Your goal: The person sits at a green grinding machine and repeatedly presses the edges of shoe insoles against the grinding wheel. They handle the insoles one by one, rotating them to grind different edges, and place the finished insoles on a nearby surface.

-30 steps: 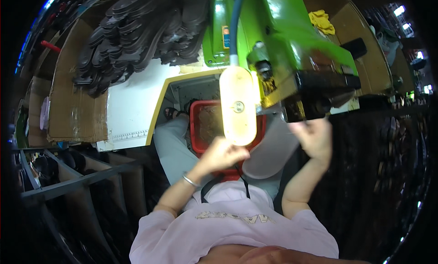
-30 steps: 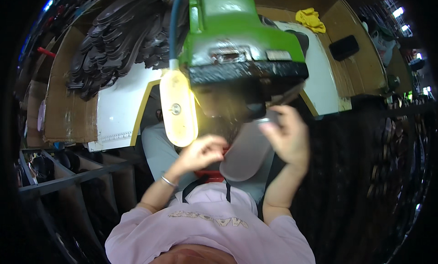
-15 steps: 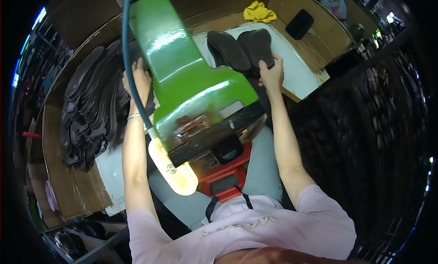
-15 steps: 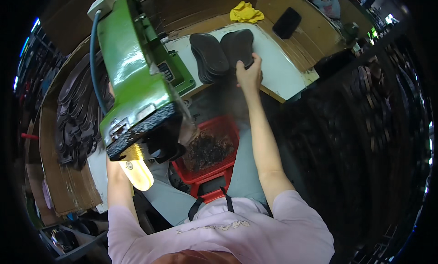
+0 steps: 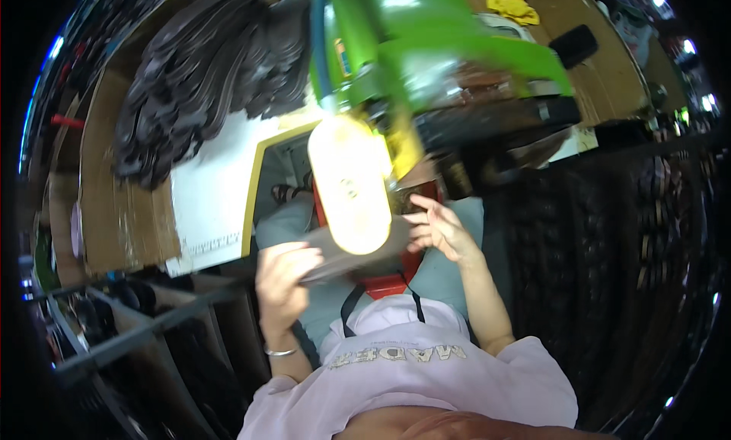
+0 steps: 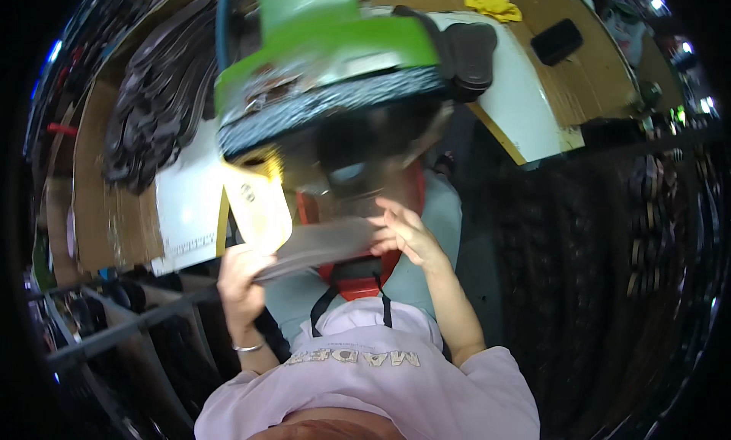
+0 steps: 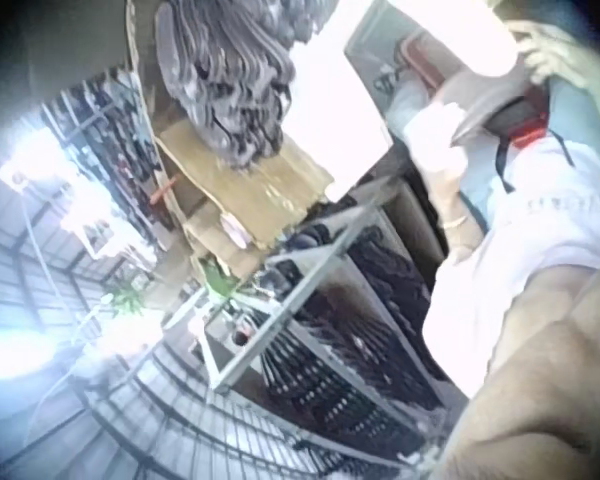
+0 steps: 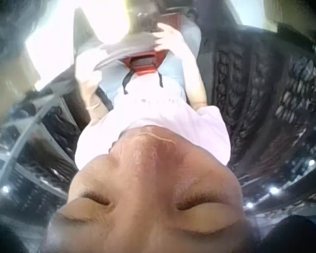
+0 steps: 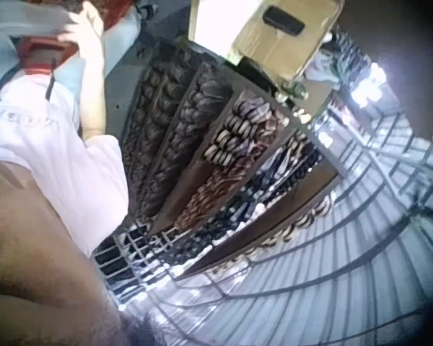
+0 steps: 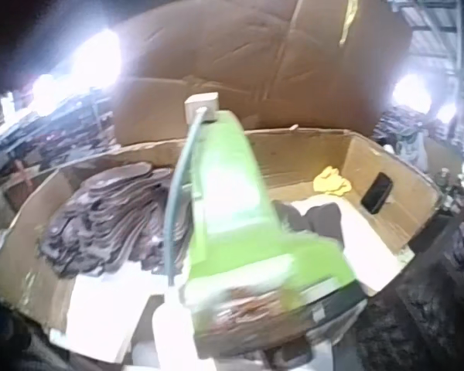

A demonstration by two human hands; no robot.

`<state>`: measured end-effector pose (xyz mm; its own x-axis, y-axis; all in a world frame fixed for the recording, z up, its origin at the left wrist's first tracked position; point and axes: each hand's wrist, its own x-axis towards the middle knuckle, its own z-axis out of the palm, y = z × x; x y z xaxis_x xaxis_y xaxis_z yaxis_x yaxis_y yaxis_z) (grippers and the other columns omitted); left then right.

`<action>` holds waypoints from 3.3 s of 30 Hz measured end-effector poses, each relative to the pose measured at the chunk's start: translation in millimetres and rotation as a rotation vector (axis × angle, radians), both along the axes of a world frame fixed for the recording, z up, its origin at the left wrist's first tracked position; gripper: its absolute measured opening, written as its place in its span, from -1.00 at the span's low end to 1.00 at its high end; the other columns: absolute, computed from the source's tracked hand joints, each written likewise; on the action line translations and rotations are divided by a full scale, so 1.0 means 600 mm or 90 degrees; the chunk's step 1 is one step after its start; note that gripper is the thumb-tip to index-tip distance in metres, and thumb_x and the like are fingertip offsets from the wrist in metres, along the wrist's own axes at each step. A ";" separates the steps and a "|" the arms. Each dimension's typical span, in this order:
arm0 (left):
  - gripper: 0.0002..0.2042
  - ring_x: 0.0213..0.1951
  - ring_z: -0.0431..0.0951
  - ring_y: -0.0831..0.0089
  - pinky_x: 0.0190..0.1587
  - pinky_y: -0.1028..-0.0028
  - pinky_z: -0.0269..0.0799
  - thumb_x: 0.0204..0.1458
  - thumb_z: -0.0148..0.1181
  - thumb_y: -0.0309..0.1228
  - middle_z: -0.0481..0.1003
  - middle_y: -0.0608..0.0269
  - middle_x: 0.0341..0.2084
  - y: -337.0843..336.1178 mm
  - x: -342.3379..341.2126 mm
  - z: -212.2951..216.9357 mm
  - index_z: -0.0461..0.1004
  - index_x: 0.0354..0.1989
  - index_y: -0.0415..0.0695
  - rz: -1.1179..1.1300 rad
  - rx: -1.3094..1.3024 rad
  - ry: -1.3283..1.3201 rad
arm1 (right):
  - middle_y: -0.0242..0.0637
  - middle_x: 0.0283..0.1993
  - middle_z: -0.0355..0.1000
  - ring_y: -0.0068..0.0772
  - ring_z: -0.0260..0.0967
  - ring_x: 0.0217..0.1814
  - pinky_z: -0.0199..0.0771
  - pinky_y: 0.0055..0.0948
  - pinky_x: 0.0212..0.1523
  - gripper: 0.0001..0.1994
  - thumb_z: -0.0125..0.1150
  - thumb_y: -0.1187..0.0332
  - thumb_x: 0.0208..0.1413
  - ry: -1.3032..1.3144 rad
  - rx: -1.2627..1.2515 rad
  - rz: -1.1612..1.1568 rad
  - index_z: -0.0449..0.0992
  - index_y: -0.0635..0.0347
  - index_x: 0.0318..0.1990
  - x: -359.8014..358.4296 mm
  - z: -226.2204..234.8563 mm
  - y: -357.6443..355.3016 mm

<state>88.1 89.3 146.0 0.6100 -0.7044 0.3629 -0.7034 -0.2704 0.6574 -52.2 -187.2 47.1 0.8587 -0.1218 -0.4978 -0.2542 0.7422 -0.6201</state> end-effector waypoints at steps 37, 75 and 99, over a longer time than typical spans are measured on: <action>-0.75 -0.29 0.50 0.57 -0.20 0.57 0.43 -0.04 0.24 -0.60 0.54 0.25 -0.31 -0.223 -0.044 -0.100 0.50 -0.14 -0.31 0.046 -0.344 0.556 | -0.31 -0.25 0.42 -0.47 0.41 -0.24 0.44 -0.52 -0.19 -0.72 0.25 0.58 -0.04 -0.163 -0.312 -0.382 0.39 0.26 -0.14 0.016 0.126 -0.174; -0.79 -0.36 0.44 0.66 -0.28 0.64 0.37 0.06 0.15 -0.58 0.50 0.31 -0.34 -0.240 -0.084 -0.127 0.44 -0.12 -0.36 0.118 -0.249 0.413 | -0.02 -0.20 0.44 -0.38 0.50 -0.42 0.54 -0.54 -0.63 -0.60 0.23 0.47 -0.04 0.048 -0.281 -0.156 0.26 0.51 -0.09 -0.210 0.041 0.056; -0.84 -0.27 0.52 0.53 -0.12 0.54 0.42 -0.04 0.23 -0.62 0.53 0.16 -0.33 0.004 0.011 -0.116 0.41 -0.29 -0.29 0.107 -0.367 0.698 | 0.00 -0.12 0.40 -0.47 0.46 -0.46 0.43 -0.65 -0.74 -0.47 0.07 0.61 0.01 -0.193 -0.408 0.005 0.10 0.48 0.17 0.073 0.125 -0.015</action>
